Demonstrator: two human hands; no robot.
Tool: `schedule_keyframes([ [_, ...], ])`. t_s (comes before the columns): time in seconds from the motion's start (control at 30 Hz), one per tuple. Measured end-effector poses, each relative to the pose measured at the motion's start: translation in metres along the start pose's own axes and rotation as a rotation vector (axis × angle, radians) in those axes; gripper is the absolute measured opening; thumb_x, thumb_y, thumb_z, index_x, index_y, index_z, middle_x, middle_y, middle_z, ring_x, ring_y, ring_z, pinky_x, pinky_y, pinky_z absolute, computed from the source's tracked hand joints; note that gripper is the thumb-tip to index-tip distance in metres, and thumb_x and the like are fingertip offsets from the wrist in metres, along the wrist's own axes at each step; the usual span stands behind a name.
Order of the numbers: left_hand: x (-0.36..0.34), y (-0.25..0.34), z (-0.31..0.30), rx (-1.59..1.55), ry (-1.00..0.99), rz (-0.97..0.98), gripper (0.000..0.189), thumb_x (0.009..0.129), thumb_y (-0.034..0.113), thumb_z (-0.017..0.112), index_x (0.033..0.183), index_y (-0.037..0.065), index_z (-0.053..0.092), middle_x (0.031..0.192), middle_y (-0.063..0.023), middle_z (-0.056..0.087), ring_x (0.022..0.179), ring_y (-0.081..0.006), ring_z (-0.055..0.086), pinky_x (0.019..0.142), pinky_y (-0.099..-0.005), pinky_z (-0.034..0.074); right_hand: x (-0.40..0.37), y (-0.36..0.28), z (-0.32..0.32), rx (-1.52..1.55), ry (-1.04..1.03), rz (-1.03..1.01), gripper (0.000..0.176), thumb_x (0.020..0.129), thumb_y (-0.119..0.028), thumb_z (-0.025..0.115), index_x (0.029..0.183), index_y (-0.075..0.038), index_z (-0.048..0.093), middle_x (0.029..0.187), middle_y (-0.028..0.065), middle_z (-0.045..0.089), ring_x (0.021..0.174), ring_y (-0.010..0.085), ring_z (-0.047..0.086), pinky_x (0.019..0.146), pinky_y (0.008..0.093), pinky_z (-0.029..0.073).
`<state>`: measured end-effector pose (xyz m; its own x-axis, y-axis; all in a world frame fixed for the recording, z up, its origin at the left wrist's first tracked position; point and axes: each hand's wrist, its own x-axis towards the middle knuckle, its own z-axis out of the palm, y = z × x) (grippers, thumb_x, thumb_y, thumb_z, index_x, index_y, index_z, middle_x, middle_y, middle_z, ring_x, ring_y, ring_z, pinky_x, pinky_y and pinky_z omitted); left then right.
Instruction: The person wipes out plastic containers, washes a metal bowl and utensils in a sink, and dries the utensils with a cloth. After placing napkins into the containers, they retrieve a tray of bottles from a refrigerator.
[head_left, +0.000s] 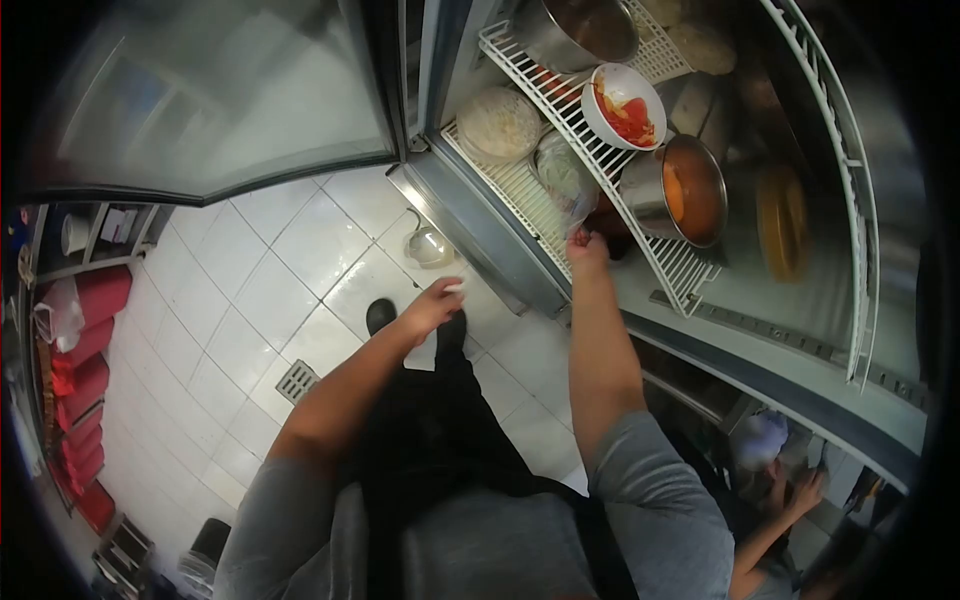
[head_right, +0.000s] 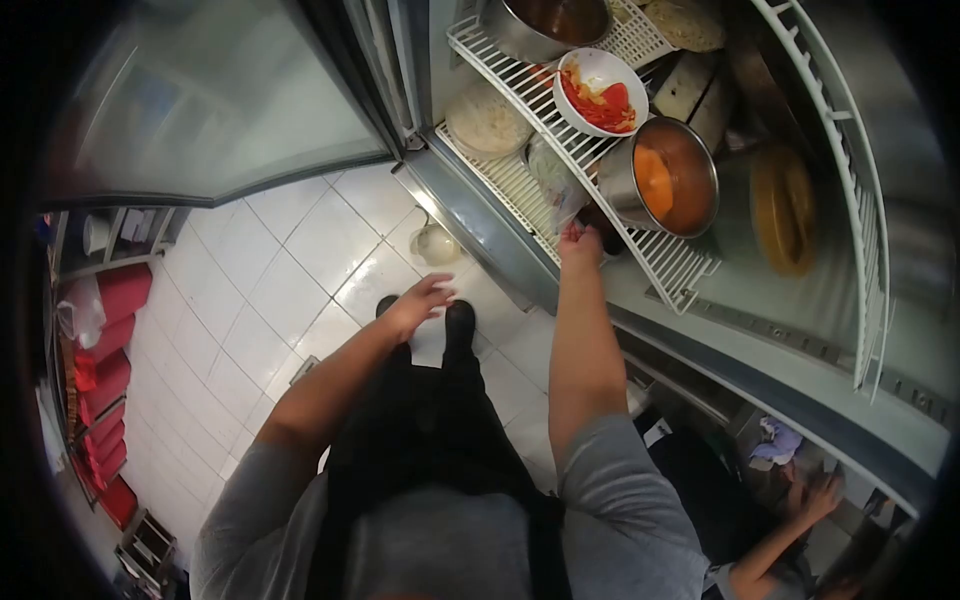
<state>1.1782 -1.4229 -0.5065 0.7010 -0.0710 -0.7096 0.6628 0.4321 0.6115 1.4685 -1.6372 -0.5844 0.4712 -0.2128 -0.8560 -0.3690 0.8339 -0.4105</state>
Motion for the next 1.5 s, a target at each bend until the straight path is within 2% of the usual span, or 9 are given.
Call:
schedule_keyframes([
  [0.53, 0.103, 0.007, 0.103, 0.193, 0.640, 0.272, 0.029, 0.076, 0.022, 0.066, 0.096, 0.002, 0.060, 0.087, -0.0180, 0.065, 0.082, -0.0347, 0.063, 0.069, -0.0407, 0.049, -0.155, 0.070, -0.082, -0.216, -0.019, 0.425, 0.032, 0.094, -0.024, 0.036, 0.103, 0.003, 0.051, 0.086, 0.0117, 0.063, 0.076, 0.0225, 0.063, 0.068, 0.0311, 0.053],
  [0.6, 0.095, 0.009, 0.100, 0.358, 0.677, 0.244, 0.026, 0.077, 0.024, 0.064, 0.093, 0.003, 0.062, 0.087, -0.0178, 0.064, 0.082, -0.0358, 0.062, 0.068, -0.0424, 0.048, -0.118, 0.070, -0.138, 0.005, -0.417, 0.681, 0.032, 0.094, -0.024, 0.039, 0.104, 0.003, 0.051, 0.092, 0.0135, 0.063, 0.085, 0.0237, 0.063, 0.076, 0.0330, 0.052],
  [0.67, 0.098, -0.001, 0.096, 0.462, 0.717, 0.218, 0.024, 0.079, 0.025, 0.061, 0.090, 0.004, 0.063, 0.088, -0.0177, 0.064, 0.083, -0.0364, 0.061, 0.069, -0.0434, 0.047, -0.164, 0.075, -0.117, -0.359, -0.097, 0.320, 0.025, 0.092, -0.020, 0.044, 0.103, 0.002, 0.052, 0.095, 0.0139, 0.062, 0.090, 0.0221, 0.062, 0.080, 0.0345, 0.051],
  [0.77, 0.107, -0.025, 0.089, 0.278, 0.783, 0.373, 0.022, 0.078, 0.021, 0.060, 0.093, 0.004, 0.062, 0.091, -0.0174, 0.063, 0.086, -0.0373, 0.059, 0.073, -0.0430, 0.046, -0.208, 0.019, -0.119, -0.863, -0.268, 0.521, 0.016, 0.091, -0.014, 0.048, 0.097, 0.000, 0.053, 0.094, 0.0123, 0.062, 0.088, 0.0213, 0.062, 0.078, 0.0336, 0.051],
  [0.97, 0.062, -0.018, 0.075, 0.108, 0.902, 0.438, 0.028, 0.076, 0.012, 0.061, 0.103, 0.003, 0.060, 0.099, -0.0197, 0.062, 0.094, -0.0383, 0.057, 0.080, -0.0432, 0.045, -0.220, -0.081, -0.107, -1.213, -0.705, -0.868, 0.020, 0.095, -0.011, 0.044, 0.104, 0.002, 0.055, 0.102, 0.0105, 0.060, 0.095, 0.0167, 0.057, 0.088, 0.0293, 0.044],
  [1.17, 0.043, -0.028, 0.033, 0.208, 0.839, 0.352, 0.038, 0.076, 0.002, 0.060, 0.114, -0.002, 0.053, 0.107, -0.0138, 0.061, 0.099, -0.0258, 0.058, 0.083, -0.0334, 0.043, -0.210, -0.073, -0.059, -1.193, -0.792, -1.250, 0.030, 0.096, -0.007, 0.038, 0.121, 0.005, 0.049, 0.118, 0.0174, 0.055, 0.110, 0.0231, 0.053, 0.096, 0.0331, 0.040],
  [1.3, 0.038, -0.022, 0.015, 0.199, 0.810, 0.371, 0.036, 0.075, 0.001, 0.059, 0.111, -0.002, 0.055, 0.104, -0.0155, 0.061, 0.096, -0.0251, 0.058, 0.080, -0.0333, 0.044, -0.111, -0.096, -0.038, -1.224, -0.543, -1.174, 0.033, 0.094, -0.009, 0.041, 0.122, 0.007, 0.047, 0.125, 0.0204, 0.048, 0.116, 0.0297, 0.046, 0.100, 0.0405, 0.036],
  [1.4, 0.026, 0.000, 0.016, 0.127, 0.842, 0.353, 0.035, 0.075, 0.002, 0.060, 0.109, -0.002, 0.056, 0.102, -0.0163, 0.062, 0.094, -0.0256, 0.059, 0.079, -0.0340, 0.045, -0.145, -0.085, 0.002, -2.398, 0.067, -1.654, 0.025, 0.089, -0.010, 0.048, 0.109, 0.003, 0.056, 0.111, 0.0198, 0.056, 0.103, 0.0329, 0.054, 0.088, 0.0388, 0.044],
  [1.5, 0.028, 0.013, 0.008, 0.219, 0.850, 0.283, 0.034, 0.075, 0.005, 0.061, 0.108, -0.002, 0.057, 0.100, -0.0162, 0.063, 0.092, -0.0269, 0.060, 0.078, -0.0348, 0.045, -0.128, -0.084, -0.007, -2.132, 0.046, -2.236, 0.022, 0.085, -0.011, 0.051, 0.102, 0.001, 0.057, 0.104, 0.0200, 0.056, 0.096, 0.0360, 0.054, 0.083, 0.0417, 0.043],
])
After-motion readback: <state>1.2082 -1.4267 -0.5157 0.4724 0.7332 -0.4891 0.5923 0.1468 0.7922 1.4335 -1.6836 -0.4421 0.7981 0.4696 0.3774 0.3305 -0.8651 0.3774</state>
